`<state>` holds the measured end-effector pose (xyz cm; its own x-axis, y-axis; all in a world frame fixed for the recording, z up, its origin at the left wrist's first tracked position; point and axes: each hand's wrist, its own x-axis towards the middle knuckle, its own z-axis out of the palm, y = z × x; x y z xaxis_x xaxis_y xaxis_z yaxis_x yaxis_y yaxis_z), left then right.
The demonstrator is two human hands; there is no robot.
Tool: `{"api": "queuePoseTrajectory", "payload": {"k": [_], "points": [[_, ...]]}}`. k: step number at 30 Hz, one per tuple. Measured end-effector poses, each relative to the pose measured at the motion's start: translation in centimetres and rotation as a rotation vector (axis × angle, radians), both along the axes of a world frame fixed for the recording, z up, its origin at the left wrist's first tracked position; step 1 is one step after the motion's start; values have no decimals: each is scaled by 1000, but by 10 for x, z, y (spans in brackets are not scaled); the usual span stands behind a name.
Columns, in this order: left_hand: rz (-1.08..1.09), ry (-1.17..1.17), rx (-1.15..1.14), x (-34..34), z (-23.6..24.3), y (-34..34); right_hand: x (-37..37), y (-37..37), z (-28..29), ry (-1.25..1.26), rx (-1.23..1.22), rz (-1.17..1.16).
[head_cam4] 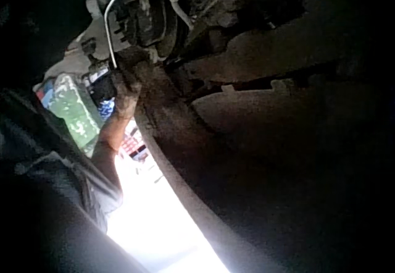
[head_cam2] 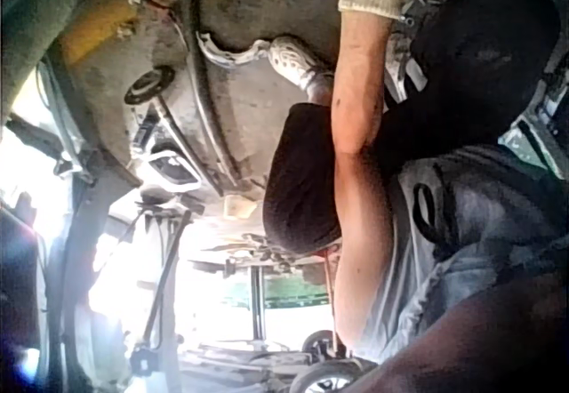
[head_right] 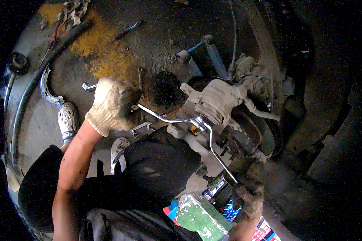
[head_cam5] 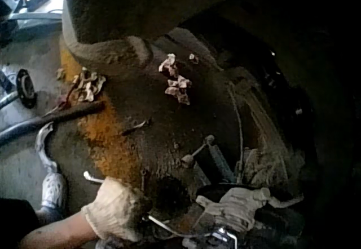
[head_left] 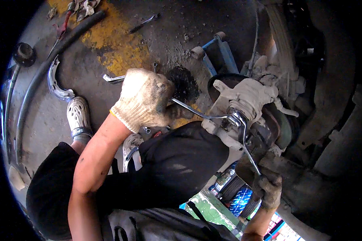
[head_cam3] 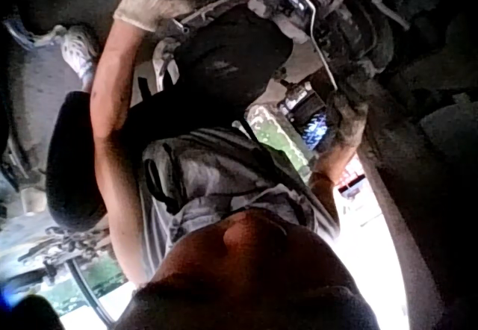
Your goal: The person works on the front wheel assembly of a white car, using a wrench to loosen bolts on the brake caliper. They remove the caliper and use a hammer to tap the brake rotor, then proceed to remove the rotor from the hub.
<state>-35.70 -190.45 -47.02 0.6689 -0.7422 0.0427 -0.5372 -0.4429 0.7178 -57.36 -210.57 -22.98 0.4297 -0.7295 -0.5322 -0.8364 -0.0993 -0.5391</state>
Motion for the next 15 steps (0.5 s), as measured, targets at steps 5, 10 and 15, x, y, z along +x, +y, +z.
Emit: {"api": "queuePoseTrajectory", "payload": {"k": [5, 10, 15], "points": [[14, 15, 27, 2, 1, 0, -3, 3, -1, 4, -37, 24], [-18, 15, 100, 7, 0, -1, -17, -4, -8, -79, -93, 3], [-9, 54, 67, 6, 0, 0, -8, 4, -6, -47, -12, -9]]}}
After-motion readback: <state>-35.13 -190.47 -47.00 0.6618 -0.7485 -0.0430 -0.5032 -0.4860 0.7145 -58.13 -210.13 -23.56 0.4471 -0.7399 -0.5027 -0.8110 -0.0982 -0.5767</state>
